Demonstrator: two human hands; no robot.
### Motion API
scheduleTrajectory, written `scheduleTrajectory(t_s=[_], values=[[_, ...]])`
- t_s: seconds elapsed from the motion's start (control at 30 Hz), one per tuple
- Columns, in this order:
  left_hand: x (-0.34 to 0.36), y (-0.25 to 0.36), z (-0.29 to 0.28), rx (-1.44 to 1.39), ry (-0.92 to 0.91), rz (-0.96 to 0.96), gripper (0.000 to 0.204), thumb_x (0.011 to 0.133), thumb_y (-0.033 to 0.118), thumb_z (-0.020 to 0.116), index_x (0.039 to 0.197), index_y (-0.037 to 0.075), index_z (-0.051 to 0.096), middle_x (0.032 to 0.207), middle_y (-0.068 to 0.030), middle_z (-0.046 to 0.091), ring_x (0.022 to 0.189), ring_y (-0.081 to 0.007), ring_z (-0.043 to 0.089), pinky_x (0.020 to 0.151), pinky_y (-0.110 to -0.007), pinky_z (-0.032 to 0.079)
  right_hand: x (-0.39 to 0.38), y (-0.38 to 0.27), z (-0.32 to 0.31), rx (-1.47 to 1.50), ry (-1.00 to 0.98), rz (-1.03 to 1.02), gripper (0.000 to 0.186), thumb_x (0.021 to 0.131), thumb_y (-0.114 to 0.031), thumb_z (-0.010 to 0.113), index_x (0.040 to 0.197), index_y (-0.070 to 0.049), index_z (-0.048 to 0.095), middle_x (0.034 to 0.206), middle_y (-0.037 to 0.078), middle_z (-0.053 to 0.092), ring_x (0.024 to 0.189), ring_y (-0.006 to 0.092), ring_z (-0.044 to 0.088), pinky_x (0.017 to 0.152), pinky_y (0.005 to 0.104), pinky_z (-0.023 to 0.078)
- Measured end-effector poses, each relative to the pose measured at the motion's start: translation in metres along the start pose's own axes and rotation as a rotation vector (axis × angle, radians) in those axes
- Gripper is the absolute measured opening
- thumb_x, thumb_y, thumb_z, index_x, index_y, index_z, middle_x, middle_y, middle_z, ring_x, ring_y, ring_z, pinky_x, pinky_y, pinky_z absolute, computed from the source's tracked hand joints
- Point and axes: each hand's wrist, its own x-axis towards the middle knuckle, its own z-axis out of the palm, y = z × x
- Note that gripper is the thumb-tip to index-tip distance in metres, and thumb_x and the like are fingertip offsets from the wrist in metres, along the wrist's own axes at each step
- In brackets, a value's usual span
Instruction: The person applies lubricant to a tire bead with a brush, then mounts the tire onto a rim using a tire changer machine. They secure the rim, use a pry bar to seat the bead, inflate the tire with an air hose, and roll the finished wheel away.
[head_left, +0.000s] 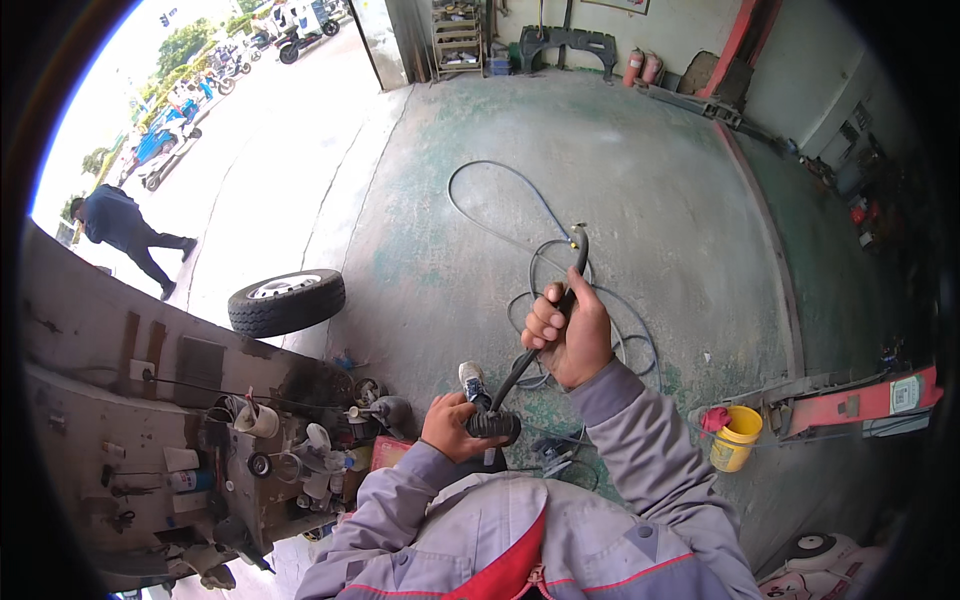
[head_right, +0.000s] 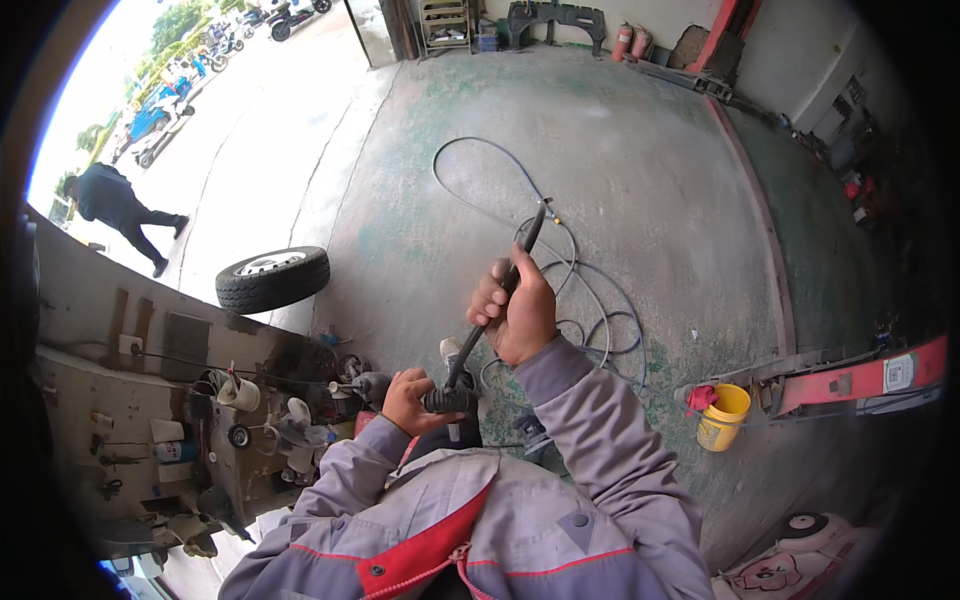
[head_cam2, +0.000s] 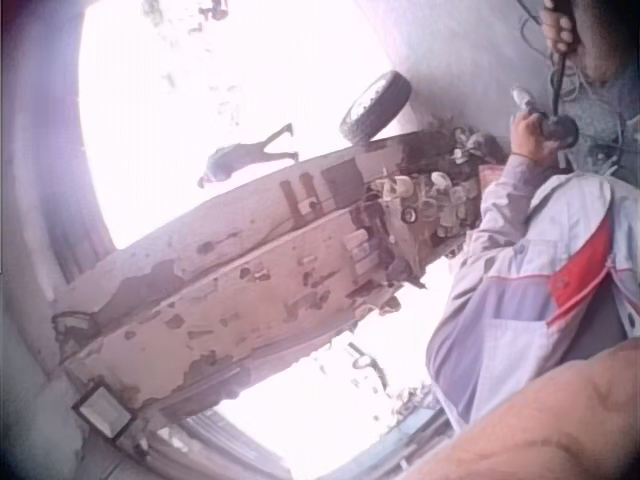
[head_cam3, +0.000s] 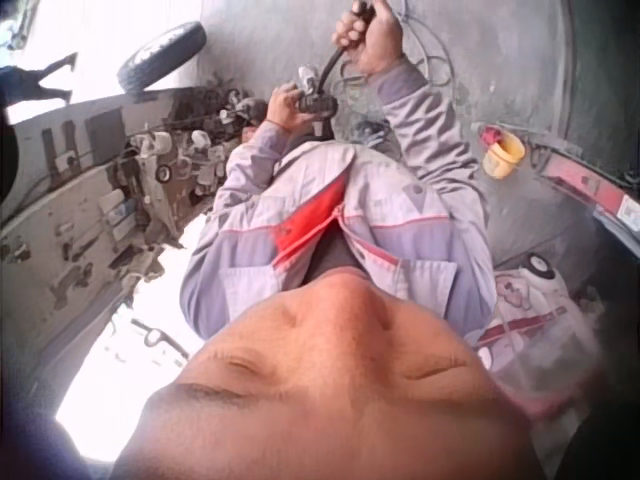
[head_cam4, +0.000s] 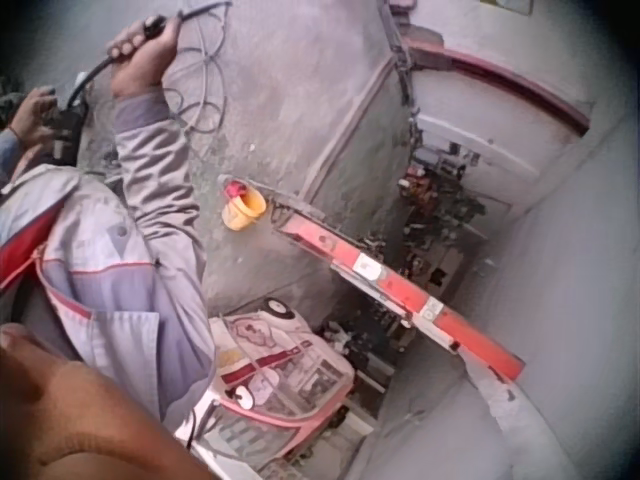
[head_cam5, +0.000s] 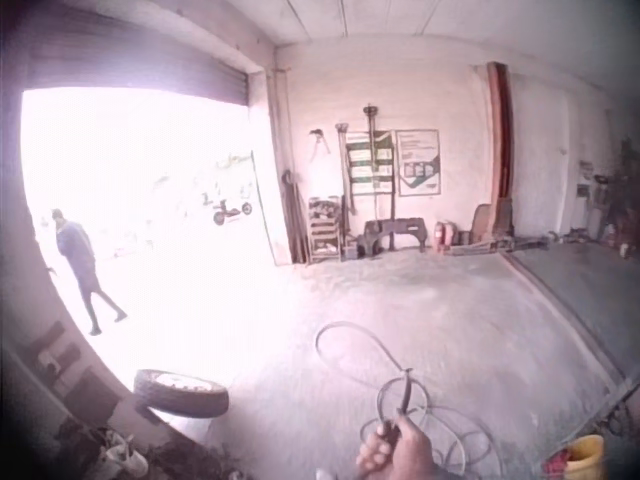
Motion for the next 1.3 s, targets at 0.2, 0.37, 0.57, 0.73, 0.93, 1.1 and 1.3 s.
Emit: scheduleTrajectory(t_s=[0.2,0.37,0.57,0.73,0.93,1.1,1.3], values=[[0.136,-0.08,-0.071,-0.051,0.11,-0.304,0.048,0.061,0.044,0.094,0.069,0.005,0.067,0.078,-0.0101,0.055,0.081,-0.032,0.055,0.078,-0.043,0.04,0.209,-0.062,-0.053,-0.682,0.202,0.031,0.045,0.105,-0.049,0.059,0.115,-0.006,0.065,0.089,0.011,0.072,0.076,0.0201,0.068,0.074,0.0336,0.056],[0.244,-0.155,-0.126,-0.176,0.116,-0.436,0.05,0.063,0.036,0.094,0.069,-0.003,0.064,0.073,-0.0138,0.052,0.068,-0.0308,0.055,0.063,-0.044,0.043,0.309,-0.1,-0.184,-0.835,0.504,0.023,0.051,0.101,-0.048,0.066,0.13,-0.006,0.061,0.094,0.008,0.073,0.075,0.0173,0.069,0.064,0.0302,0.055],[0.323,-0.226,-0.132,-0.067,0.072,-0.572,0.035,0.069,0.023,0.094,0.079,-0.002,0.073,0.075,-0.0068,0.063,0.069,-0.0184,0.061,0.063,-0.037,0.048,0.357,-0.11,-0.342,-0.673,0.871,0.346,0.057,0.098,-0.053,0.068,0.131,-0.008,0.061,0.09,0.01,0.073,0.068,0.0194,0.068,0.057,0.0343,0.055],[0.379,-0.309,-0.109,-0.434,0.288,-0.964,0.027,0.078,0.013,0.089,0.095,-0.004,0.076,0.088,-0.0062,0.077,0.076,-0.0122,0.071,0.071,-0.028,0.056,0.452,-0.1,-0.418,-1.07,1.072,0.535,0.051,0.093,-0.05,0.073,0.091,0.001,0.074,0.092,0.017,0.077,0.07,0.0327,0.073,0.064,0.045,0.059],[0.486,-0.372,-0.096,-0.498,0.532,-1.08,0.023,0.085,0.006,0.082,0.103,-0.006,0.075,0.095,-0.0087,0.077,0.079,-0.0148,0.072,0.072,-0.029,0.058,0.678,-0.095,-0.479,-1.511,0.843,0.723,0.062,0.097,-0.049,0.062,0.132,0.002,0.065,0.138,0.029,0.064,0.13,0.0432,0.061,0.108,0.0484,0.051],[0.58,-0.425,-0.068,-0.427,0.483,-1.28,0.032,0.097,0.024,0.076,0.113,-0.004,0.073,0.103,-0.0107,0.076,0.087,-0.0199,0.073,0.077,-0.035,0.061,0.848,-0.09,-0.525,-1.574,0.799,0.653,0.056,0.101,-0.046,0.058,0.135,-0.002,0.06,0.136,0.024,0.065,0.128,0.0415,0.062,0.108,0.0504,0.051],[0.651,-0.457,-0.011,-0.438,0.465,-1.437,0.052,0.104,0.044,0.062,0.127,-0.003,0.067,0.114,-0.0146,0.073,0.101,-0.0266,0.072,0.08,-0.041,0.061,0.979,-0.104,-0.622,-1.77,0.802,0.717,0.047,0.098,-0.037,0.063,0.133,-0.006,0.062,0.139,0.022,0.059,0.13,0.0375,0.058,0.108,0.0487,0.051]])
